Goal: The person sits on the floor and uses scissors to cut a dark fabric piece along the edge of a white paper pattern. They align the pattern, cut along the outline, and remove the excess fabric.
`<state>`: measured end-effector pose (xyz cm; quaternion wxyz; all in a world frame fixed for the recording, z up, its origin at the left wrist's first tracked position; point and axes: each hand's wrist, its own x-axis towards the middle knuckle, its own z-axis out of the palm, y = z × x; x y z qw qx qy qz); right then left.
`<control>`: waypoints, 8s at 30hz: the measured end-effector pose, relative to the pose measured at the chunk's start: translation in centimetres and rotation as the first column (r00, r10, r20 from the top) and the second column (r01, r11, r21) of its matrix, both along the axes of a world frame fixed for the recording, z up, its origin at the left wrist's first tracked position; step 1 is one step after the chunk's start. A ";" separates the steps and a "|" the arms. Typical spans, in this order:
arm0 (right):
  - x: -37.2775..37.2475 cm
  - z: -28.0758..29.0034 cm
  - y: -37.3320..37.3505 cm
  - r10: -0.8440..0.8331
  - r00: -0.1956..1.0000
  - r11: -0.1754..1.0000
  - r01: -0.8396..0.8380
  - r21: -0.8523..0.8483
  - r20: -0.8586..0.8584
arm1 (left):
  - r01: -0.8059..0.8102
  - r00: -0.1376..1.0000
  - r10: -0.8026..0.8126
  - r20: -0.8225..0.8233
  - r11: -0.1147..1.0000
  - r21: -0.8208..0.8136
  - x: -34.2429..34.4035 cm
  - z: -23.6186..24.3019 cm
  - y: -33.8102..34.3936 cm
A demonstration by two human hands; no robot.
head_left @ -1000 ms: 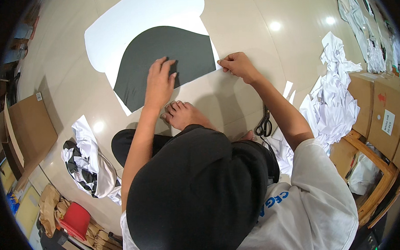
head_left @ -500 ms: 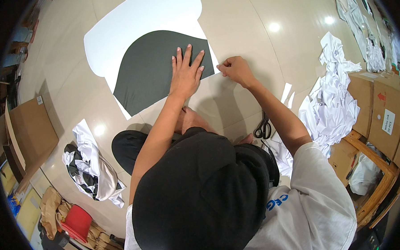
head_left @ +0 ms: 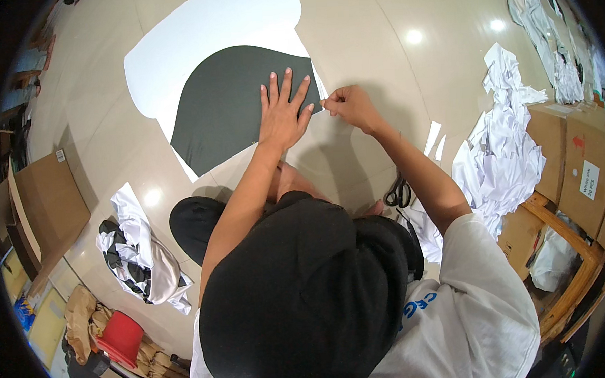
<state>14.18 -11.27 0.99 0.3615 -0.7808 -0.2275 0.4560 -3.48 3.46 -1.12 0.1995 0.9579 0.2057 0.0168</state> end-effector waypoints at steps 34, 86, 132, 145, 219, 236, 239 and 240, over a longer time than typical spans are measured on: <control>-0.1 0.3 -0.2 0.102 0.894 0.993 -0.068 -0.092 0.436 | -0.051 0.999 0.051 0.003 0.999 -0.003 0.7 0.7 -0.7; -5.4 0.4 8.0 0.053 0.553 0.899 -0.388 0.201 0.832 | -0.376 0.925 0.380 0.008 0.912 0.163 -1.9 -0.8 8.8; -2.0 -3.3 23.1 -0.031 0.426 0.811 -0.518 0.272 0.904 | -0.377 0.850 0.359 0.385 0.926 -0.029 -12.0 0.0 23.8; -2.1 -3.0 23.0 0.101 0.401 0.811 -0.563 0.158 0.910 | -0.444 0.858 0.412 0.307 0.895 0.038 -8.6 0.3 20.4; -1.8 -4.2 22.5 -0.100 0.484 0.751 -0.536 0.385 0.869 | -0.783 0.612 0.791 0.001 0.605 0.145 -17.0 -0.7 10.6; 2.9 0.0 -5.8 -0.287 0.621 0.938 0.026 0.347 0.729 | -0.787 0.584 0.810 -0.057 0.582 0.207 -17.6 -1.3 9.1; 0.0 2.4 -17.1 -0.100 0.678 0.988 0.153 -0.007 0.728 | -0.781 0.597 0.802 -0.033 0.590 0.206 -16.9 -1.2 9.0; -1.7 2.8 -20.8 -0.056 0.734 0.983 0.159 -0.091 0.677 | -0.762 0.624 0.781 -0.026 0.616 0.199 -15.9 -0.7 8.9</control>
